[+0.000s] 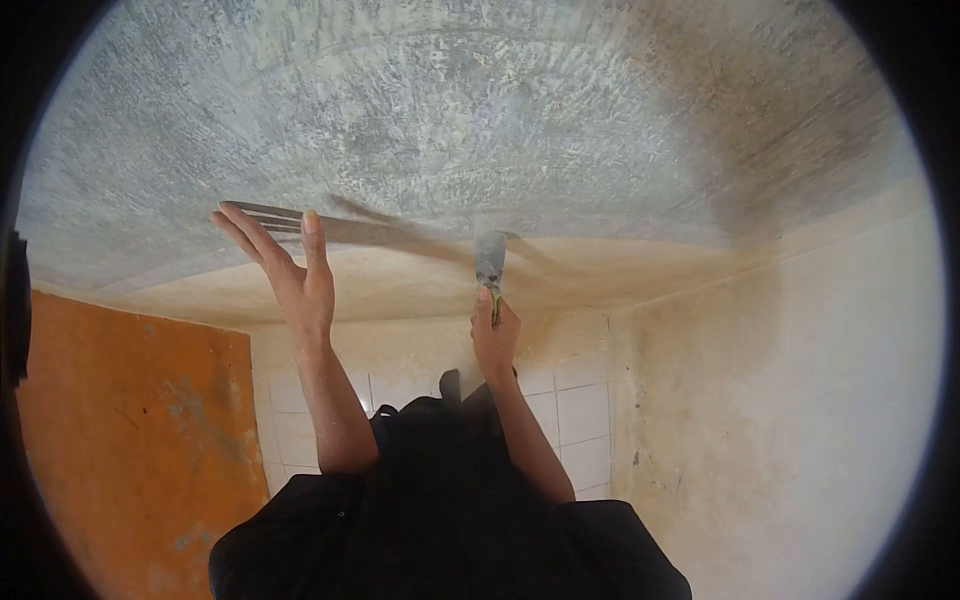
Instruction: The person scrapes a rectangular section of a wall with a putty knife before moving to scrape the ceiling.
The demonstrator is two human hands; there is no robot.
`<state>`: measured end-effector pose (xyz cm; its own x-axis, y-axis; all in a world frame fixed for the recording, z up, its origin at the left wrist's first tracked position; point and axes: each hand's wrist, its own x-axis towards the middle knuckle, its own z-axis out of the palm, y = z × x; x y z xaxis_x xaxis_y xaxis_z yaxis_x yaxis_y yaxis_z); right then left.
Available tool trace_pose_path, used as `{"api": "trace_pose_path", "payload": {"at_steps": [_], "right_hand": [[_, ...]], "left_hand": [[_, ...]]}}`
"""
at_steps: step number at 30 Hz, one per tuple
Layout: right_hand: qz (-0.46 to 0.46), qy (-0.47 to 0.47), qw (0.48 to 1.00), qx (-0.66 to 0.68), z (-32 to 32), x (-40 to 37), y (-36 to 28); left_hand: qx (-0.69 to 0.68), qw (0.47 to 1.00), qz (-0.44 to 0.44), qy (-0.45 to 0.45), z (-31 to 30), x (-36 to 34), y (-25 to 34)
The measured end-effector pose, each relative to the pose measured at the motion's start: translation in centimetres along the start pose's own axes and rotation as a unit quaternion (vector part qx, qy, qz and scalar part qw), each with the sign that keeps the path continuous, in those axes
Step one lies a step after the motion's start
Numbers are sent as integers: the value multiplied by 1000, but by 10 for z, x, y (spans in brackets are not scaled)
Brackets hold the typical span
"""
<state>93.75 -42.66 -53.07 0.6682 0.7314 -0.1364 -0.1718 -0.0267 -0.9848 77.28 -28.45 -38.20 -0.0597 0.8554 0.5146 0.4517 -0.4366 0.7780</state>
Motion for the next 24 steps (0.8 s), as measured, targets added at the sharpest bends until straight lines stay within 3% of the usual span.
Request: {"api": "trace_pose_path", "payload": {"at_steps": [10, 13, 17, 19, 24], "right_hand": [[26, -14, 998, 48, -1, -4, -5], [0, 4, 1000, -18, -4, 2, 8], [34, -5, 999, 33, 1, -2, -10], [-7, -7, 1000, 0, -6, 2, 2], [4, 7, 1000, 6, 0, 1, -3]], "left_hand": [[0, 1000, -1, -5, 0, -3, 2], [-4, 1000, 0, -9, -2, -6, 2], [4, 1000, -6, -13, -2, -3, 3], [1, 1000, -15, -12, -3, -6, 3], [21, 1000, -7, -9, -3, -4, 2]]}}
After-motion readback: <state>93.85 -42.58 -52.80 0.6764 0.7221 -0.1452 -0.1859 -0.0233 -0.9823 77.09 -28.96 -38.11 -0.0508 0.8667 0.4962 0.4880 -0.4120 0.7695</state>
